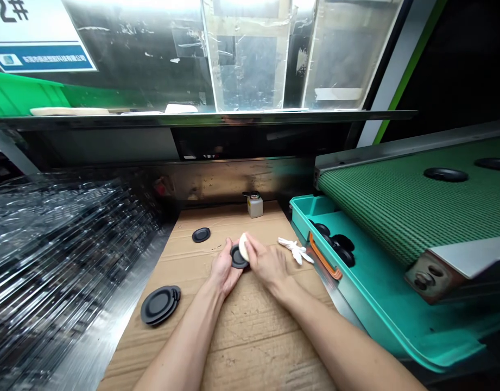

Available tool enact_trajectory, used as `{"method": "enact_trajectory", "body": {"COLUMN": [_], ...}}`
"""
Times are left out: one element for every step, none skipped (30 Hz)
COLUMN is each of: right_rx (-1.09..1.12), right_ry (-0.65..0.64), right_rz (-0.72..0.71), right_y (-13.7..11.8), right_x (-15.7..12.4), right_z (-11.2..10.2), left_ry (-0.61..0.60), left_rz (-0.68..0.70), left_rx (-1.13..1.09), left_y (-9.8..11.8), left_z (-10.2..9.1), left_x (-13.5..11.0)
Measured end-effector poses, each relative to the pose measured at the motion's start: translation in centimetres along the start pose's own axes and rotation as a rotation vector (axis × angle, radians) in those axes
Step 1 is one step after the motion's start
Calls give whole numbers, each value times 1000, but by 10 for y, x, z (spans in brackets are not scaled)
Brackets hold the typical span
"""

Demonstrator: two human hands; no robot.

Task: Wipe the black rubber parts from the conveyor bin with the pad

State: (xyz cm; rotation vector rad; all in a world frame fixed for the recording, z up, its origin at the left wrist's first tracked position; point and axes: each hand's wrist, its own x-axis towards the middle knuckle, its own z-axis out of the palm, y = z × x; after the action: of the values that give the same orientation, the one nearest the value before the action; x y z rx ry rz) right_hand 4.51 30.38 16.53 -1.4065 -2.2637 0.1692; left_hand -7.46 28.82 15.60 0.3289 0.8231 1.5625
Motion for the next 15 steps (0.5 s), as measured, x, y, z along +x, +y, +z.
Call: {"method": "enact_trajectory", "body": {"right_rx": [-7,-6,4,21,36,47,55,68,93,132,187,254,326,397,463], "right_ry": [3,2,-2,-9,-13,-7,11,38,72,117,164,209,246,273,285], "right_rz": [21,10,-32,-87,-125,-126,-87,-22,44,98,129,137,127,107,82], "right_y": [-2,-3,-5,-5,-5,-2,2,7,13,19,25,29,32,33,32], "right_x": [-2,-4,-5,-6,-6,-5,-2,2,6,9,12,14,15,14,13], "right_z": [0,0,0,0,0,0,1,1,0,0,0,-1,-2,-3,-4], "left_ry": [7,7,-7,-23,-31,-33,-30,-20,-6,0,-2,-9,-20,-33,-49], "left_rz": [8,8,0,-15,-26,-29,-25,-15,-7,-5,-10,-19,-28,-31,-34], "left_rx": [-6,-16,-29,-41,-49,-50,-51,-54,-64,-80,-100,-119,-134,-145,-153], "left_y": [1,2,3,4,4,4,4,4,5,5,6,7,8,9,11], "left_z": [0,0,0,-1,-1,-1,-1,-1,-1,-1,-2,-3,-4,-5,-7], "left_x": [0,0,-1,-1,-2,-2,-2,-2,-2,-2,-2,-1,-1,-1,-1]}}
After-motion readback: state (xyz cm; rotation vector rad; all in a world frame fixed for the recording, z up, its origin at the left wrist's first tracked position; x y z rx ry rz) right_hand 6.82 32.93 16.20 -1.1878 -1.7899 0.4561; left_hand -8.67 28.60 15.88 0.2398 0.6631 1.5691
